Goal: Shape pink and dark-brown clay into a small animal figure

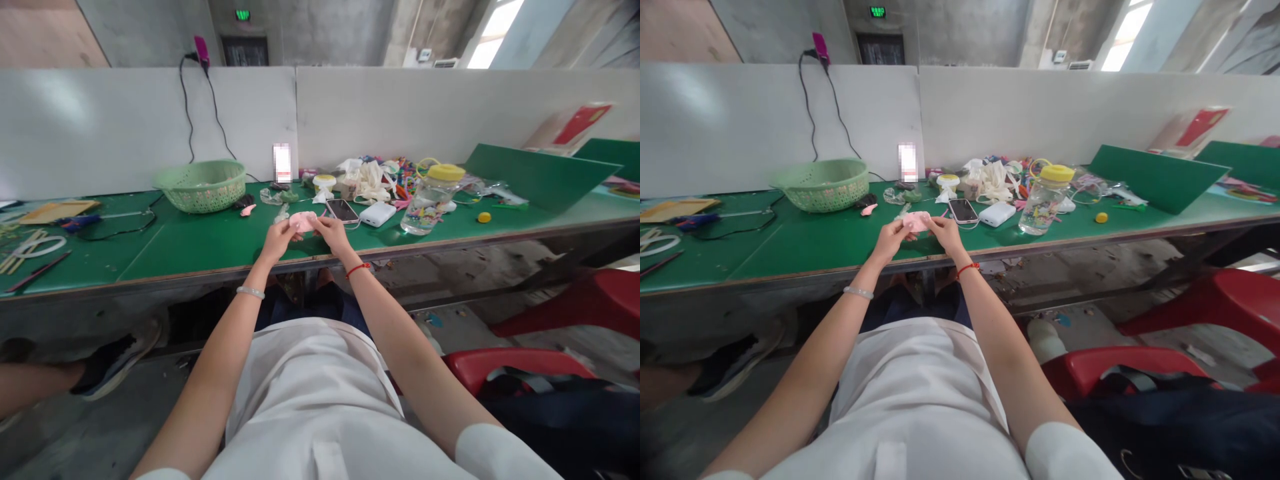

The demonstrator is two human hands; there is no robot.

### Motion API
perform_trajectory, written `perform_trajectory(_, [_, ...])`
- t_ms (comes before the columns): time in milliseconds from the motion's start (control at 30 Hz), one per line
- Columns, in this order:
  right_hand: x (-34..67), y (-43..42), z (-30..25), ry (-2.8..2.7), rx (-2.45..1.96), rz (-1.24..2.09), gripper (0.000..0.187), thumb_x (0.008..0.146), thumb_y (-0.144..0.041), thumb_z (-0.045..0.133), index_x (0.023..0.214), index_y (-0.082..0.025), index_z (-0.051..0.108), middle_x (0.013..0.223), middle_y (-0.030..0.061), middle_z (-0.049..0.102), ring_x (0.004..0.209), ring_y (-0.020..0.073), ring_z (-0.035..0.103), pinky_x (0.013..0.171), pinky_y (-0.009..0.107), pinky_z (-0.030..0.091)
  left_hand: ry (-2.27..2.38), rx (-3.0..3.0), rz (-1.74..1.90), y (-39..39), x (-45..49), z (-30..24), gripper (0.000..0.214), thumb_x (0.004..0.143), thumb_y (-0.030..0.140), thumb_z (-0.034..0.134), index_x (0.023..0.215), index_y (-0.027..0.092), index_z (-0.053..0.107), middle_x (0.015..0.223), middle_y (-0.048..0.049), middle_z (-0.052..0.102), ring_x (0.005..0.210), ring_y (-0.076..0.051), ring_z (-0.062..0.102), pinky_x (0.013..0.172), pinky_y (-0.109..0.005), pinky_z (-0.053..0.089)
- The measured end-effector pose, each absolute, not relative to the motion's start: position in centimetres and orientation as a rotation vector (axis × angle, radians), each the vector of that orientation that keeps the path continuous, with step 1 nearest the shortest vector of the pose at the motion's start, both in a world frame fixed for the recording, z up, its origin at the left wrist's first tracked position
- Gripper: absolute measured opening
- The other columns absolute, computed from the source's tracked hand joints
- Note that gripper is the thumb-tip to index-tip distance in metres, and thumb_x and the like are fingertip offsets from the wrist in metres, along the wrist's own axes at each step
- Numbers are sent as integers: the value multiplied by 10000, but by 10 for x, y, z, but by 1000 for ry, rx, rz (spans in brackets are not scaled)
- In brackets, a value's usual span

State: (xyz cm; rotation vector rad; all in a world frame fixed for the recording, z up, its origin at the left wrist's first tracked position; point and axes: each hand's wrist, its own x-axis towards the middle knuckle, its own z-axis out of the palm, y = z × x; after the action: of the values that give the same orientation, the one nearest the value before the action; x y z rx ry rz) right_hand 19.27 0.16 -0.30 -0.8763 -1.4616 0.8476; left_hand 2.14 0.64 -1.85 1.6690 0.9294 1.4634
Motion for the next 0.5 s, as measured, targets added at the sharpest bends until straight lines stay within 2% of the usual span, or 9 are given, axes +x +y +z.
perform_trajectory(200, [191,4,-4,-1424,-905,860,638,718,-815,615,568,-197,569,547,-3,529,570,131,478,574,285,389,940,1668,1460,6,21,-19,419,855,562,690,884,144,718,736,-80,756,666,-213,721,635,-314,581])
perform_trajectory(500, [192,9,-7,-1384,-911,900,609,705,-796,659,568,-208,577,542,0,521,580,145,509,570,287,411,949,1663,1457,8,22,-20,426,839,574,695,867,150,718,740,-87,762,636,-204,718,608,-303,571])
